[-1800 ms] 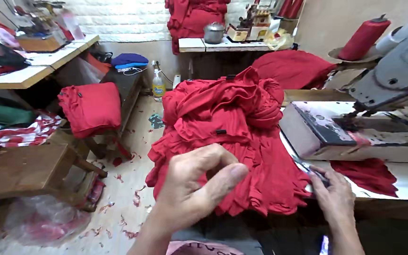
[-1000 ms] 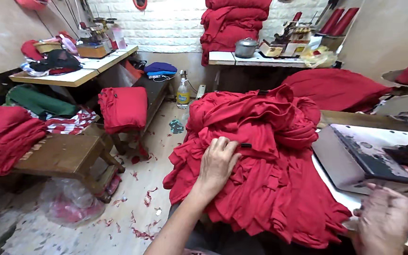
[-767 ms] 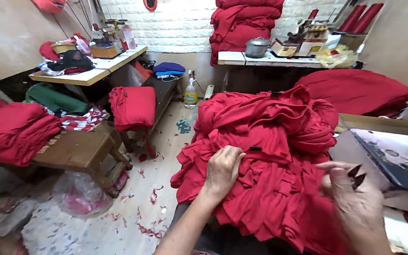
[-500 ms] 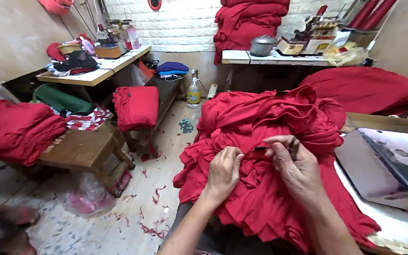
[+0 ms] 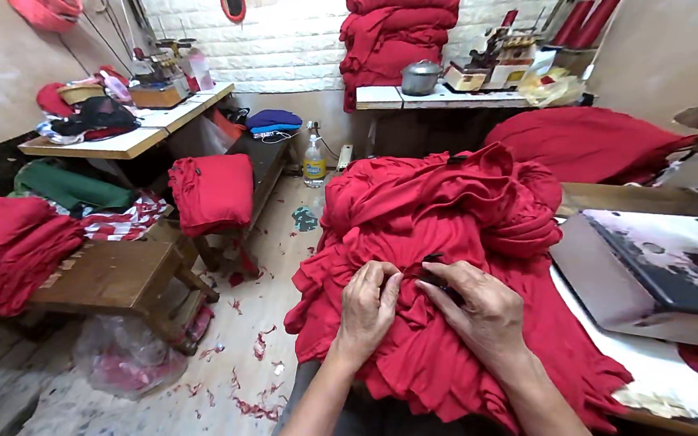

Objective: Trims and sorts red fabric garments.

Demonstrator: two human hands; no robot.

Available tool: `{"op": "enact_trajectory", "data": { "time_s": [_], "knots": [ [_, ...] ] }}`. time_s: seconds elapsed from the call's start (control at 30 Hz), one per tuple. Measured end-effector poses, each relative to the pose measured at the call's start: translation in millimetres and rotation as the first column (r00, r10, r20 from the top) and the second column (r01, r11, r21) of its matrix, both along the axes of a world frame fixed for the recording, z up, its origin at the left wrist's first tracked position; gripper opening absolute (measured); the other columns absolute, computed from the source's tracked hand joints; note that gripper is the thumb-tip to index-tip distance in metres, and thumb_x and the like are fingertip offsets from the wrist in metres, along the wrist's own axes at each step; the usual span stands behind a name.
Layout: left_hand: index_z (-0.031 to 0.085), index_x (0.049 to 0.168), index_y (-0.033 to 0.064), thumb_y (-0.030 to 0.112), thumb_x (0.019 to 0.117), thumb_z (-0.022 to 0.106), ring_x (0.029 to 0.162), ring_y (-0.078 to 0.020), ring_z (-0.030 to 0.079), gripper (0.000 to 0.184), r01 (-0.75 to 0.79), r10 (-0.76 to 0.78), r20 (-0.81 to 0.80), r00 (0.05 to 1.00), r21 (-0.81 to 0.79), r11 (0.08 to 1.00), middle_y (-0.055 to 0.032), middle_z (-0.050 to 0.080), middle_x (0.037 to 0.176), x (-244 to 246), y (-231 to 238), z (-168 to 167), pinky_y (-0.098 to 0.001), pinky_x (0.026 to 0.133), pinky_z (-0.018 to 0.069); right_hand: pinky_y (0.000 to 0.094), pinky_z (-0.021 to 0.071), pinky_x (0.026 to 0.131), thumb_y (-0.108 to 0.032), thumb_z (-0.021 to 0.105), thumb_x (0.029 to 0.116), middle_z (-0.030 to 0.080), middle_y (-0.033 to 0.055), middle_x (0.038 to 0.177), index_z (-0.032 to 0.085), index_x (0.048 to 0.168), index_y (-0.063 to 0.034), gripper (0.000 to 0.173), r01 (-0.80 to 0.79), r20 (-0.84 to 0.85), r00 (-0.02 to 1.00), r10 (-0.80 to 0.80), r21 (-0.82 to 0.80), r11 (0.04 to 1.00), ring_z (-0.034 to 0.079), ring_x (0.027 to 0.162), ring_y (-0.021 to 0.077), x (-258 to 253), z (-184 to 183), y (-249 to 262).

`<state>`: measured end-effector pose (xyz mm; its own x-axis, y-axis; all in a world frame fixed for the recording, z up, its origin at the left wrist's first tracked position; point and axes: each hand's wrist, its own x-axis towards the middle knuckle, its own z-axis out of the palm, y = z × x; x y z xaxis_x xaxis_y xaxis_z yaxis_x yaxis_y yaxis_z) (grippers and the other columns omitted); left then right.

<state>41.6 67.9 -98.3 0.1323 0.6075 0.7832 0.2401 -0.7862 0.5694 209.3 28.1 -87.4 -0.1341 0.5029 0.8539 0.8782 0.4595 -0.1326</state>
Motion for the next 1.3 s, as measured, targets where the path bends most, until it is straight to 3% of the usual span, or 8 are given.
{"op": "enact_trajectory", "data": {
  "time_s": [0.43,0.63,0.77,0.83,0.93,1.07,1.13,1.3],
  "knots": [
    [0.070,0.092,-0.0064,0.004,0.0955,0.059,0.088,-0.0228,0.071,0.016,-0.005,0.011,-0.059,0.998,0.093,0.996,-0.0160,0.072,0.089,2,4,-3,-0.0319,0.087,0.0566,0.0402,0.0494,0.060,-0.024,0.061,0.0996,0.073,0.0108,0.084,0.080,0.104,-0.0102,0.024,0.067,0.105,0.992,-0.067,0.003,0.998,0.068,0.071,0.0277,-8,5,5],
    [0.067,0.090,-0.0076,0.004,0.0968,0.054,0.083,-0.0140,0.066,0.019,0.177,-0.177,0.094,0.980,0.004,0.984,-0.0130,0.068,0.086,-6,2,-6,-0.0265,0.081,0.0548,0.0186,0.0557,0.083,-0.022,0.069,0.0961,0.075,0.0024,0.104,0.074,0.111,-0.0057,0.023,-0.241,-0.387,0.904,0.183,-0.109,0.964,0.069,0.092,0.0034,3,-7,8],
    [0.056,0.071,0.0074,0.027,0.1080,0.037,0.084,-0.0037,0.060,0.047,0.355,-0.345,0.369,0.863,0.045,0.934,0.0010,0.062,0.078,-14,7,-13,-0.0206,0.078,0.0491,0.0151,0.0559,0.076,-0.013,0.069,0.0941,0.072,-0.0070,0.102,0.069,0.113,-0.0093,0.019,-0.414,-0.701,0.648,0.298,0.004,0.910,0.067,0.087,-0.0004,10,-10,9],
    [0.059,0.074,0.0040,0.020,0.1056,0.042,0.086,-0.0041,0.060,0.039,0.298,-0.287,0.403,0.869,0.036,0.954,-0.0005,0.062,0.081,-12,8,-12,-0.0202,0.079,0.0494,0.0137,0.0539,0.067,-0.012,0.068,0.0946,0.071,-0.0082,0.098,0.068,0.111,-0.0104,0.017,-0.421,-0.753,0.587,0.296,0.029,0.907,0.065,0.078,-0.0013,13,-12,10],
    [0.065,0.087,-0.0051,0.007,0.0927,0.063,0.082,-0.0059,0.060,0.013,0.084,-0.086,0.265,0.960,0.019,0.996,-0.0080,0.063,0.088,-3,5,-6,-0.0179,0.075,0.0517,0.0142,0.0538,0.066,-0.010,0.067,0.0945,0.071,-0.0076,0.096,0.068,0.111,-0.0094,0.016,-0.424,-0.785,0.547,0.291,0.039,0.905,0.064,0.075,-0.0009,14,-12,9],
    [0.073,0.104,-0.0019,0.025,0.0899,0.072,0.099,-0.0293,0.069,0.030,-0.256,0.260,-0.173,0.950,0.048,0.966,-0.0187,0.072,0.106,3,-3,-3,-0.0402,0.090,0.0546,0.0210,0.0585,0.079,-0.008,0.070,0.0928,0.072,-0.0026,0.101,0.068,0.110,-0.0050,0.018,-0.383,-0.758,0.598,0.261,0.016,0.924,0.068,0.086,0.0029,9,-16,5],
    [0.073,0.103,-0.0006,0.021,0.0952,0.066,0.100,-0.0329,0.069,0.024,-0.258,0.265,-0.286,0.921,0.064,0.964,-0.0191,0.072,0.105,3,-5,0,-0.0460,0.089,0.0546,0.0248,0.0595,0.081,-0.006,0.071,0.0923,0.073,0.0031,0.098,0.069,0.106,0.0001,0.016,-0.356,-0.752,0.615,0.237,0.004,0.934,0.069,0.087,0.0062,5,-15,5],
    [0.071,0.096,-0.0127,0.006,0.0983,0.061,0.096,-0.0228,0.069,0.021,-0.118,0.121,-0.258,0.958,0.030,0.993,-0.0243,0.071,0.095,-5,-6,7,-0.0320,0.090,0.0529,0.0284,0.0573,0.085,-0.004,0.071,0.0916,0.073,0.0150,0.099,0.071,0.105,0.0090,0.019,-0.323,-0.777,0.595,0.205,0.002,0.946,0.070,0.092,0.0125,5,-5,2]
  ]
}}
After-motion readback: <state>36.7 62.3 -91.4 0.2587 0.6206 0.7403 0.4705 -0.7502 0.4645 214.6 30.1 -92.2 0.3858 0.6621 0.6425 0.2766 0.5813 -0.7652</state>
